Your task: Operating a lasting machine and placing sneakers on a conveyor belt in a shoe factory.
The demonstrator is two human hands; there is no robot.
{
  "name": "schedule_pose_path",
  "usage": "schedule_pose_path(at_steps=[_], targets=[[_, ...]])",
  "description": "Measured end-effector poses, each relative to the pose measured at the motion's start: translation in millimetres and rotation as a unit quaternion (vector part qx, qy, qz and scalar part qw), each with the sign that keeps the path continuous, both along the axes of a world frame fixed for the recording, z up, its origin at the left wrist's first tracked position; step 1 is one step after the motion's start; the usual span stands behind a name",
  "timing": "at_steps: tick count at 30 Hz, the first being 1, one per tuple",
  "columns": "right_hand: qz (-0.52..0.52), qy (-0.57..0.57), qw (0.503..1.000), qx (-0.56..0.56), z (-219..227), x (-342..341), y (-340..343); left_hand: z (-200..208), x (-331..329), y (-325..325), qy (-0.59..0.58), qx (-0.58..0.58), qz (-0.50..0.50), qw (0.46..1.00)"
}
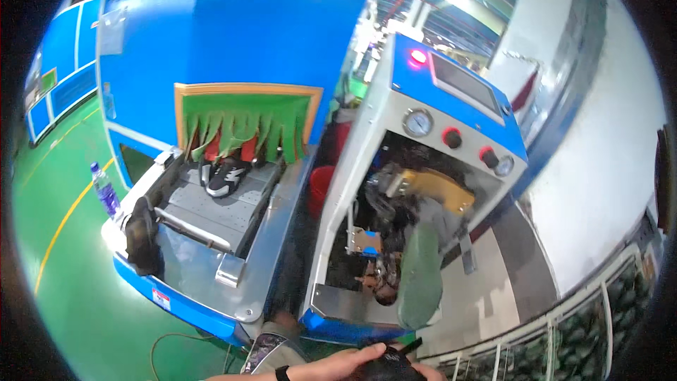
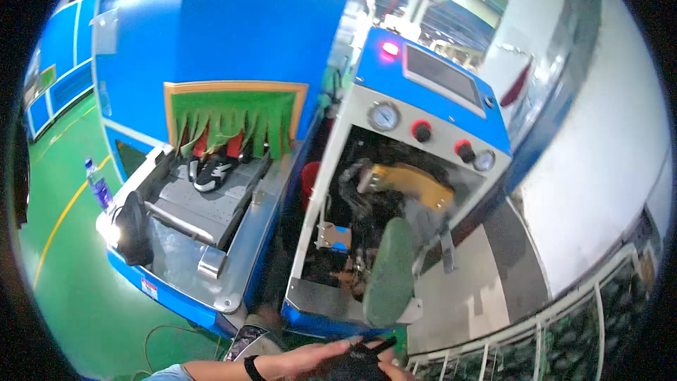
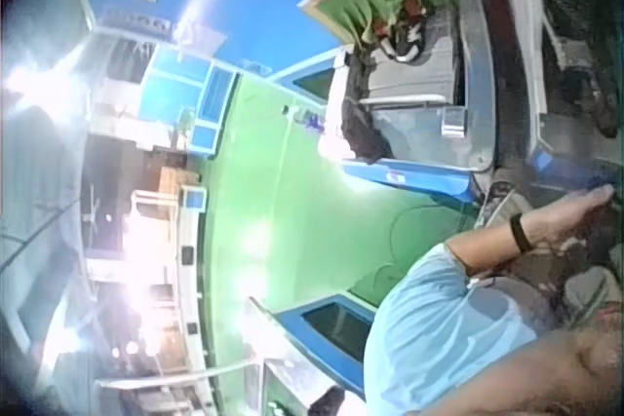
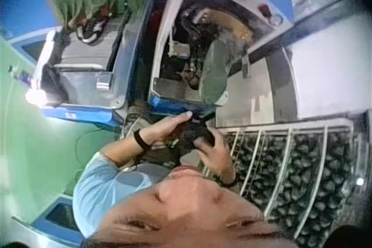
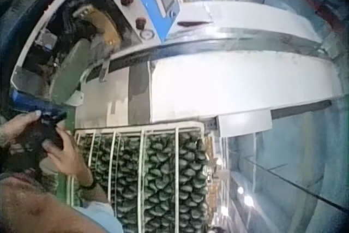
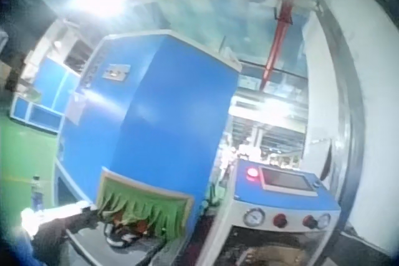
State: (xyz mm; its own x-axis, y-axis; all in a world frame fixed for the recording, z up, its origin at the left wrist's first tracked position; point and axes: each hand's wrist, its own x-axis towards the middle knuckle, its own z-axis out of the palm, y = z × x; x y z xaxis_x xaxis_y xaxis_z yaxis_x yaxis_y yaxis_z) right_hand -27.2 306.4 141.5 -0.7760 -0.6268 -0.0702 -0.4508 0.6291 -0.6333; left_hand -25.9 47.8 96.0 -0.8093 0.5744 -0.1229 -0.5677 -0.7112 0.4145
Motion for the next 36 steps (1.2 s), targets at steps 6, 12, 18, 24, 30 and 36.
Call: schedule_pose_path(at_steps=[6,12,18,24,30,36], targets=[[-0.086,-0.447,0.687,-0.567,26.3,-101.3,-77.7,-0.2,17.0,-18.2,0.053,-0.346,0.025,0.937],[-0.085,-0.419,0.563,-0.707,18.3,-150.4,-101.8,-72.6,18.8,5.1,0.021,-0.414,0.091,0.906],[-0.053,-0.348,0.615,-0.706,-82.5,-96.1,58.1,-102.6,29.8,7.7,-0.057,-0.276,0.146,0.948],[-0.194,-0.186,0.772,-0.575,-38.8,-87.9,92.5,-87.6,0.7,-6.2,-0.012,-0.409,0.133,0.903],[-0.25,0.094,0.878,-0.396,-9.7,-86.2,79.4,-52.1,10.3,18.5,0.058,-0.484,0.079,0.869],[-0.087,0.478,0.865,-0.122,69.0,-135.6,8.1,-58.3,41.4,-5.7,-0.003,-0.482,0.067,0.874]])
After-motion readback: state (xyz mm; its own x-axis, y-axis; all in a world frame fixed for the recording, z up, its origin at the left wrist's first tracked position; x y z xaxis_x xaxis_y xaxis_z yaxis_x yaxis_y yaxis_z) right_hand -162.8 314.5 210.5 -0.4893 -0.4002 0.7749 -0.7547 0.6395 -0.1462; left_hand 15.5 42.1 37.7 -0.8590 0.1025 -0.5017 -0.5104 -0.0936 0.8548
